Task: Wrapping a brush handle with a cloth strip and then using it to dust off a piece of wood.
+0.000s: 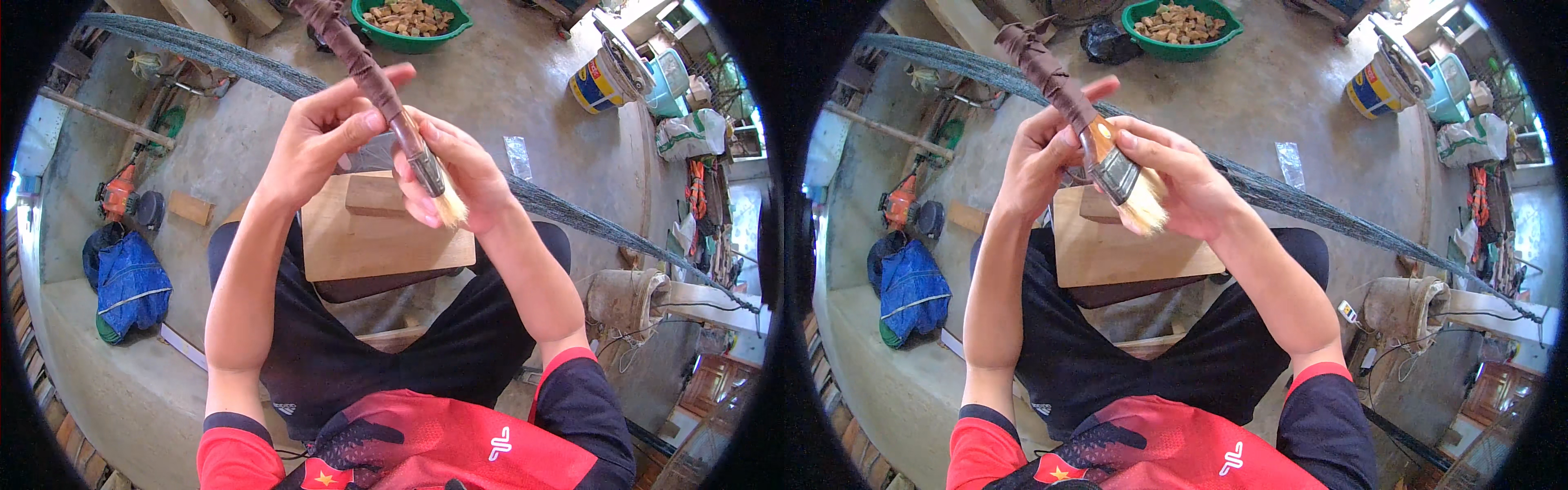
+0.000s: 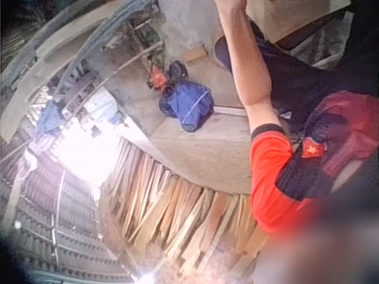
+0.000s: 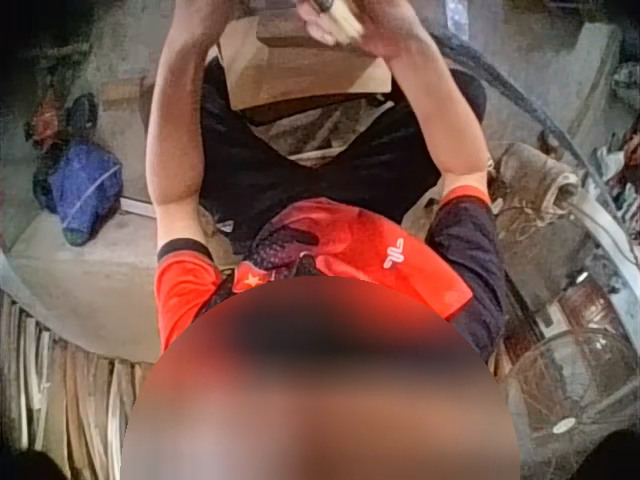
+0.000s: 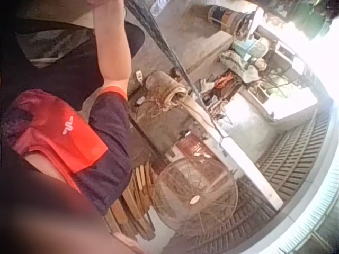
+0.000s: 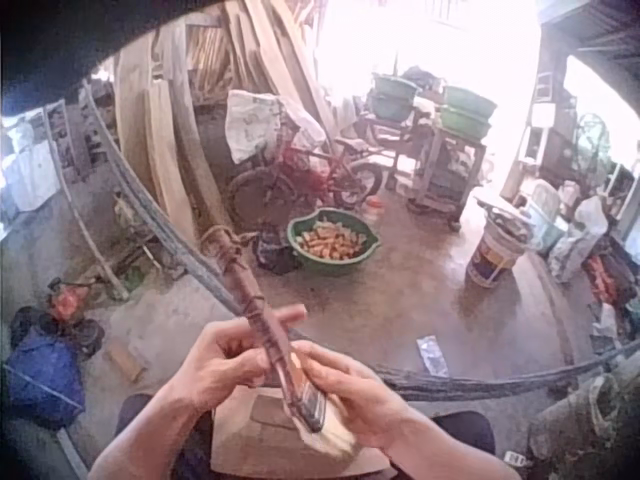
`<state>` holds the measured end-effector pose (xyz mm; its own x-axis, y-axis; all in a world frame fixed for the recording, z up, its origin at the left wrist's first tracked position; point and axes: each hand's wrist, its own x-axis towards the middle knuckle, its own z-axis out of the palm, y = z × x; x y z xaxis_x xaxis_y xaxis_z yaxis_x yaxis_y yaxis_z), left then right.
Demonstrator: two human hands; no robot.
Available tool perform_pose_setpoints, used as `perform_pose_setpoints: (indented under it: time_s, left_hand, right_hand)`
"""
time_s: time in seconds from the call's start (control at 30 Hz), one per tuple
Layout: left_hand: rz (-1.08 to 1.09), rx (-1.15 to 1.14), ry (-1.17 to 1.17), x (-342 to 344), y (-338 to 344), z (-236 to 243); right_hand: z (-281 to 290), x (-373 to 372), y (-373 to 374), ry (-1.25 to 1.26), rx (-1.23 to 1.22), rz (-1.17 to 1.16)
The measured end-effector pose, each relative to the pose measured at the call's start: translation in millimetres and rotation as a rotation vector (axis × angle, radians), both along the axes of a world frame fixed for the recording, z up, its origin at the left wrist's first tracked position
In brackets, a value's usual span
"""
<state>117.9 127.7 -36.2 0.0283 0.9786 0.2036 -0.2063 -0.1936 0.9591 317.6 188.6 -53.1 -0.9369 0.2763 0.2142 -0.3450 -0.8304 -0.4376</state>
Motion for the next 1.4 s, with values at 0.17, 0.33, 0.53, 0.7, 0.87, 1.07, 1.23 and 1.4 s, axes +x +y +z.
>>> perform_pose_setpoints:
  time_s: [0.17, 0.33, 0.53, 0.7, 0.87, 1.07, 1.23, 1.4]
  left_hand:
    - [0.151, -0.045, 0.125, -10.6, -6.3, 2.8]
    - [0.429, -0.033, 0.204, 4.5, -3.4, 5.5]
    - [0.323, 0.044, 0.259, -5.3, -8.8, 13.5]
    - [0.22, 0.104, 0.367, -20.2, -7.7, 8.6]
    - [0.166, 0.072, 0.113, -9.3, -3.5, 1.0]
    - [0.117, 0.091, 0.099, -3.3, -8.8, 9.0]
    - [0.481, 0.028, 0.457, 2.4, -4.8, 9.7]
    - [0.401, 0.056, 0.5, -2.5, -3.8, 7.1]
  right_hand:
    - [1.3, -11.8, -17.5, -0.436, 0.298, -0.357]
    - [18.8, -14.2, -14.5, -0.446, 0.348, -0.539]
    - [23.2, -7.3, -10.2, -0.543, 0.483, -0.66]
    - [19.2, 0.6, -1.4, -0.404, 0.263, -0.332]
    - [6.6, -8.9, -15.4, -0.239, -0.109, -0.122]
    - [6.8, -10.9, -19.6, -0.395, 0.201, -0.156]
    - [20.8, -12.2, -18.7, -0.528, 0.549, -0.704]
    - [30.8, -2.8, -11.8, -0.692, 0.787, -0.783]
